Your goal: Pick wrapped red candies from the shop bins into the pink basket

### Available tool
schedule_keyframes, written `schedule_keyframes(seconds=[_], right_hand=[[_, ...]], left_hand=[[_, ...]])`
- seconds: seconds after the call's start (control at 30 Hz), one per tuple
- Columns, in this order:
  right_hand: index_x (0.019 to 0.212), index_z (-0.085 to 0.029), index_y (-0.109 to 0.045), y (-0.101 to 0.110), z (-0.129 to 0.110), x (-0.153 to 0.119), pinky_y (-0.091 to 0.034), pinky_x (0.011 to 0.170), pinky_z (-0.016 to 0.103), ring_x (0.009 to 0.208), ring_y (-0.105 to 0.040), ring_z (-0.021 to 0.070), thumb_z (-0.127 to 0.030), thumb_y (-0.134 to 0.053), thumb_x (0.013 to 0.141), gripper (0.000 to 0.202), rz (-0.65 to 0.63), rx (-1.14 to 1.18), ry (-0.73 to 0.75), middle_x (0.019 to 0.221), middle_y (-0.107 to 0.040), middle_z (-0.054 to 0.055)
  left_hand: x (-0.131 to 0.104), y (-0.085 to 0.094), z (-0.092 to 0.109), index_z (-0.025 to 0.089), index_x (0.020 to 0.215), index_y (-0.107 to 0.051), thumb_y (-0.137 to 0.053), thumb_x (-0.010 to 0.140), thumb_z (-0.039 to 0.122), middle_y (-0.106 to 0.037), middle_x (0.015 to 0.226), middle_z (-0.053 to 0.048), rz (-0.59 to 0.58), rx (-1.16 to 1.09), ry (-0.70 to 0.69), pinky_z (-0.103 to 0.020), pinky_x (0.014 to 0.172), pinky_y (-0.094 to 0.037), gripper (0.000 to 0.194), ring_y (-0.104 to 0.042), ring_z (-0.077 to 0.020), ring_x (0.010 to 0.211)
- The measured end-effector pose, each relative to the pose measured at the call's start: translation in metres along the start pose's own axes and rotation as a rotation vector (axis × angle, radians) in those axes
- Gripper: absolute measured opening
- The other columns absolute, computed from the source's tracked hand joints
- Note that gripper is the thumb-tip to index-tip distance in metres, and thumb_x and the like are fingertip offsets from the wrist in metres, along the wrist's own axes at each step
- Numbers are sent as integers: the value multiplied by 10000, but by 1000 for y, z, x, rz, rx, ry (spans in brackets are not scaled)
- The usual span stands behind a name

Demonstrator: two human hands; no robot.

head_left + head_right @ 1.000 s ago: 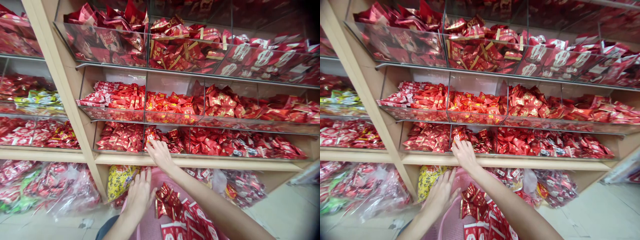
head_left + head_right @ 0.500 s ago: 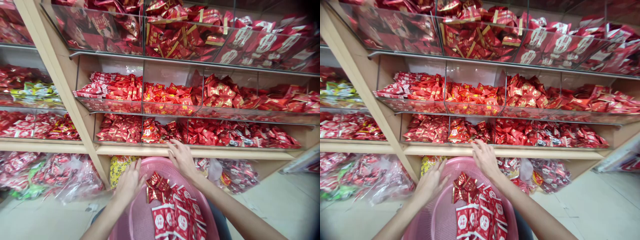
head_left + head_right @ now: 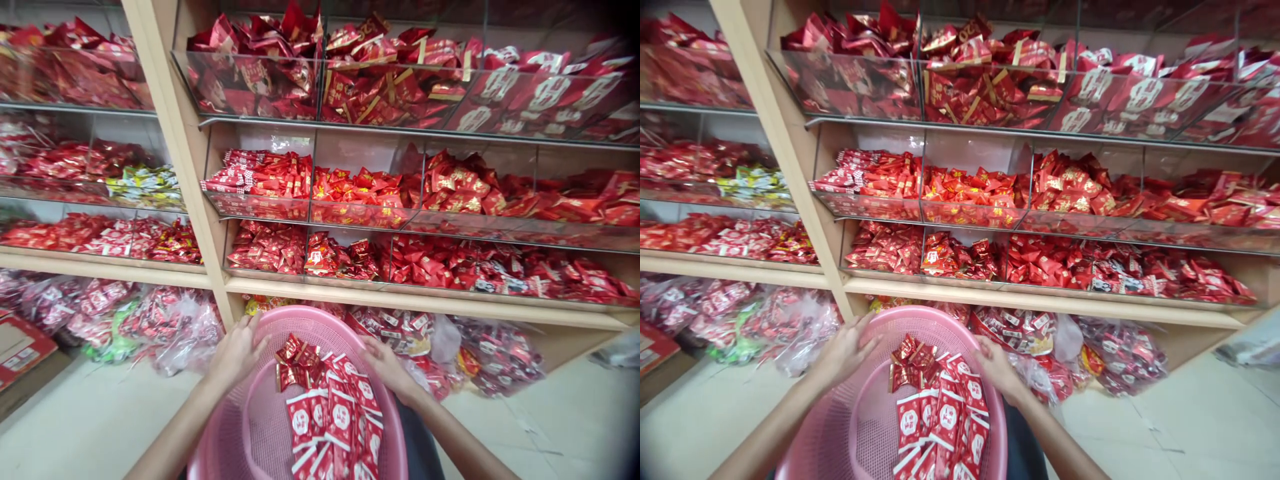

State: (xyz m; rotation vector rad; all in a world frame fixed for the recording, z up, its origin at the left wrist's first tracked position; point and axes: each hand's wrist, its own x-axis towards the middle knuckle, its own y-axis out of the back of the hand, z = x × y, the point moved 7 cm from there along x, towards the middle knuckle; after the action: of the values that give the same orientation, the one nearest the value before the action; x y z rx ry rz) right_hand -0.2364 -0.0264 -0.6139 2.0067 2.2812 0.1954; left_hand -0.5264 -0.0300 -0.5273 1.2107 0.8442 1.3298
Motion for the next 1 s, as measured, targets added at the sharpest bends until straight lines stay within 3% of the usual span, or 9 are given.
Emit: schedule_keyframes(seconds=[0.17, 0.33, 0.5, 0.63, 0.77, 0.9, 1.0], right_hand=[[1018, -136, -608, -32, -4, 16, -431, 914, 386, 987, -600, 231, -403, -542, 768, 371, -12, -94, 114, 1048, -657, 110], [996, -135, -640, -57, -11, 23, -443, 886, 413, 945, -614, 250, -388, -546, 747, 368, -47, -166, 149, 982, -683, 101], [994, -142, -660, -58, -14, 27, -447, 880, 429, 984, -602, 280, -390, -578, 707, 387, -12, -226, 141, 976, -687, 100], [995, -148, -659, -57, -14, 27, -454, 879, 422, 972, -612, 277, -392, -549, 727, 378, -32, -232, 183, 992, -685, 108], [1002, -140, -644, -52, -10, 23, -452, 888, 407, 964, -616, 272, -430, -512, 750, 407, -37, -190, 192, 1007, -679, 121], [919, -166, -663, -51, 0, 21, -507, 784, 377, 852, -650, 271, -515, -558, 701, 425, -133, -46, 83, 914, -698, 118], [836, -197, -680, -47, 14, 23, -516, 760, 378, 811, -661, 276, -587, -596, 647, 441, -199, 26, -34, 836, -704, 101]], left_hand=[[-27, 10, -42, 154, 1322, -385, -391, 850, 411, -551, 1250, -140, -4, -172, 24, -405, 961, -398, 538, -511, -276, 1154], [-81, 15, -99, 67, 1308, -382, -432, 788, 508, -447, 1354, -187, 71, -428, 243, -441, 1038, -315, 683, -406, -305, 1252], [-115, 8, -103, 124, 1163, -529, -524, 751, 522, -645, 1122, -111, -4, -964, 430, -374, 915, -457, 572, -585, -271, 1044], [-109, 12, -96, 166, 1148, -540, -620, 710, 462, -661, 1045, -65, -30, -1114, 540, -296, 786, -503, 535, -609, -219, 953], [-88, 20, -92, 184, 1063, -606, -651, 662, 421, -677, 891, -22, -50, -1068, 509, -265, 683, -503, 468, -622, -189, 801], [-64, 19, -86, 202, 1060, -617, -602, 690, 374, -682, 889, -24, -107, -1086, 425, -299, 699, -511, 409, -625, -204, 804], [-49, 8, -90, 238, 1085, -616, -600, 682, 363, -691, 939, -29, -173, -1120, 428, -351, 766, -509, 423, -630, -228, 865]])
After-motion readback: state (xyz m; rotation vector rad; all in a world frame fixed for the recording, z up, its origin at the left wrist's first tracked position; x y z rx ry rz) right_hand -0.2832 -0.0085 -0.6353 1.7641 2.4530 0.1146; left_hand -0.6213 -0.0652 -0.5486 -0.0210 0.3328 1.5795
